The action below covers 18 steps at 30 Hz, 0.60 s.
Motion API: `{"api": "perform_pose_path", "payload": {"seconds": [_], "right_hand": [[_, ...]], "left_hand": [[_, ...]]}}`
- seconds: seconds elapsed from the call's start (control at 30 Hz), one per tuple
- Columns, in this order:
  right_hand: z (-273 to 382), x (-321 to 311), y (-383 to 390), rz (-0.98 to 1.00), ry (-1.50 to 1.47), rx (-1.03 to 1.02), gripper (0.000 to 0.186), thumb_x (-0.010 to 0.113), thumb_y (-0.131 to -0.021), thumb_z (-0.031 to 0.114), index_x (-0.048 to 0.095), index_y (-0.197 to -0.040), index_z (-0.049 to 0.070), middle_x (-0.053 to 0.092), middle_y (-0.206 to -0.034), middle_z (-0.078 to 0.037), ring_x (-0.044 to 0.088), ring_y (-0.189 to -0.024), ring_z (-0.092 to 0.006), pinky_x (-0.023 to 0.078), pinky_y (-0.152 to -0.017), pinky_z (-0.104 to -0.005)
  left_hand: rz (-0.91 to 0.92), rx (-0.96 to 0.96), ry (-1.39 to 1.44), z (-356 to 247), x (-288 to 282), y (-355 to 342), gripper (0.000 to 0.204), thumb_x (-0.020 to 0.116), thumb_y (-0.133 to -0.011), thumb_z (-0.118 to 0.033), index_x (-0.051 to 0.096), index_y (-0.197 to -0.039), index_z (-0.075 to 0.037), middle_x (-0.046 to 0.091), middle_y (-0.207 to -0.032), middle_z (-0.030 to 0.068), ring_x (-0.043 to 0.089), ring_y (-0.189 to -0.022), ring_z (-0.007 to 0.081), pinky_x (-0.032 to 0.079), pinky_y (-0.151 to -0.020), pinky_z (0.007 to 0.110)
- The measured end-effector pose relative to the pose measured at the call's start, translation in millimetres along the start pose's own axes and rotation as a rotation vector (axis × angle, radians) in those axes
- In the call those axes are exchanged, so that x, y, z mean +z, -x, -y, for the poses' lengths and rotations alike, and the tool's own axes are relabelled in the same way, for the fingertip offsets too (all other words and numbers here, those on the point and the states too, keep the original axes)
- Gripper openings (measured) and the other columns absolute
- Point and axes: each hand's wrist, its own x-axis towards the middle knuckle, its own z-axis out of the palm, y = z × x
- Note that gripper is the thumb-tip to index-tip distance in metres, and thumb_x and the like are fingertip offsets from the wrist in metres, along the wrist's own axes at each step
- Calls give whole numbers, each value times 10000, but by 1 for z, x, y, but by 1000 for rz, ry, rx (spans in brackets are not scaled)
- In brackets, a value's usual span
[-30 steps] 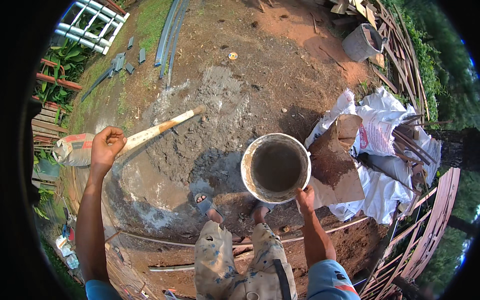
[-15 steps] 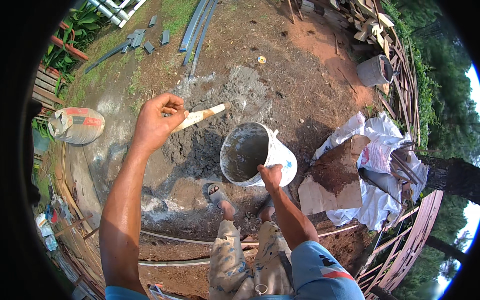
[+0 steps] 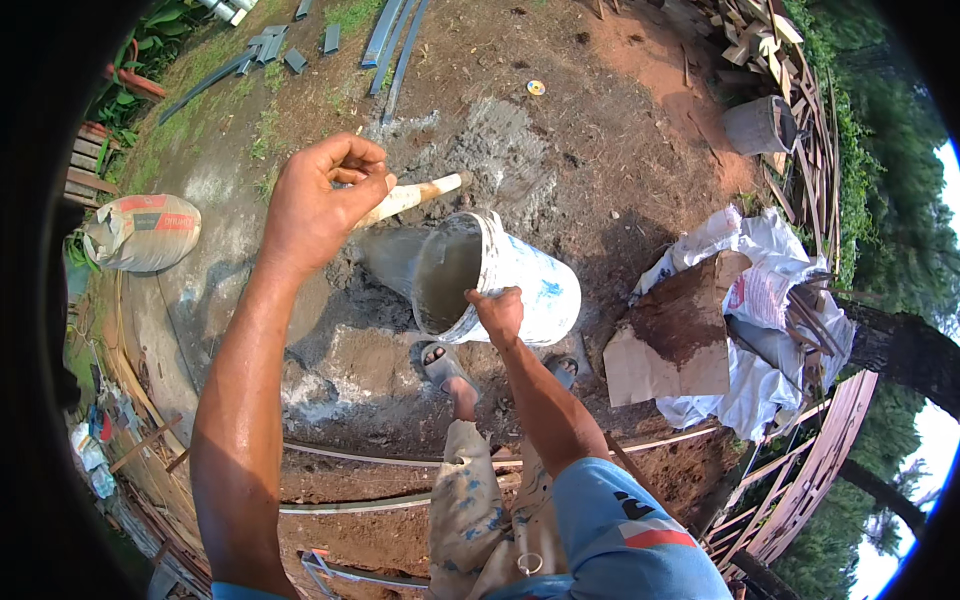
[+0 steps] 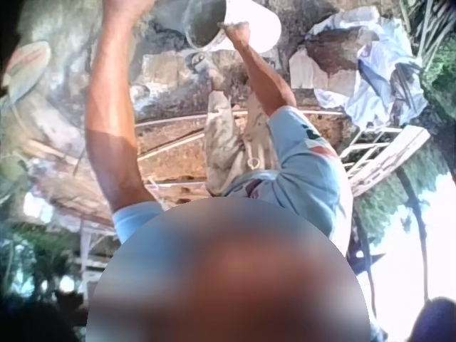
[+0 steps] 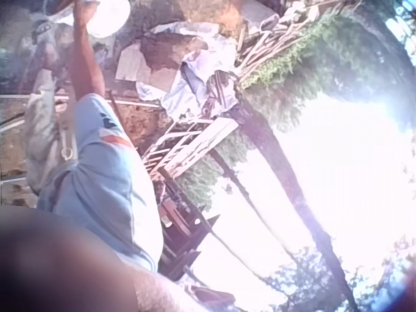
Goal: The person mixes wet concrete on the ground using a hoe, then scoops it with a trowel and applies it to metal frame joints. They walk around the site, retrieve a trowel, and continue applying concrete to multiple joints while another person works nearby.
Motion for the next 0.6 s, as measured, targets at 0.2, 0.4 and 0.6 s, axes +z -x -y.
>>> {"api": "perform_pose_path", "payload": {"seconds": [0.2, 0.4, 0.6], "right_hand": [[-37, -73, -20, -129, -154, 48, 601, 842, -708, 288, 586, -1069, -119, 622, -760, -73, 605, -619, -162, 512, -556, -319], [-134, -185, -66, -35, -232, 144, 545, 729, -777, 375, 659, -1065, -83, 708, -855, -140, 672, -740, -226, 527, -671, -361], [-249, -229, -97, -218, -115, -78, 333, 633, -911, 351, 620, -891, 19, 558, -691, -1, 497, -607, -103, 404, -531, -298]], "left_hand": [[-2, 19, -23, -2, 2, 1, 270, 782, -827, -202, 713, -1027, -33, 706, -886, 74, 686, -815, 161, 553, -709, 341], [29, -27, -73, -8, 6, 16, 249, 776, -838, -139, 693, -1031, -6, 697, -909, 78, 652, -869, 147, 533, -761, 329], [24, -228, -279, 10, 2, 77, 290, 795, -809, -99, 680, -1056, 2, 707, -945, 87, 636, -862, 145, 520, -766, 318]]}}
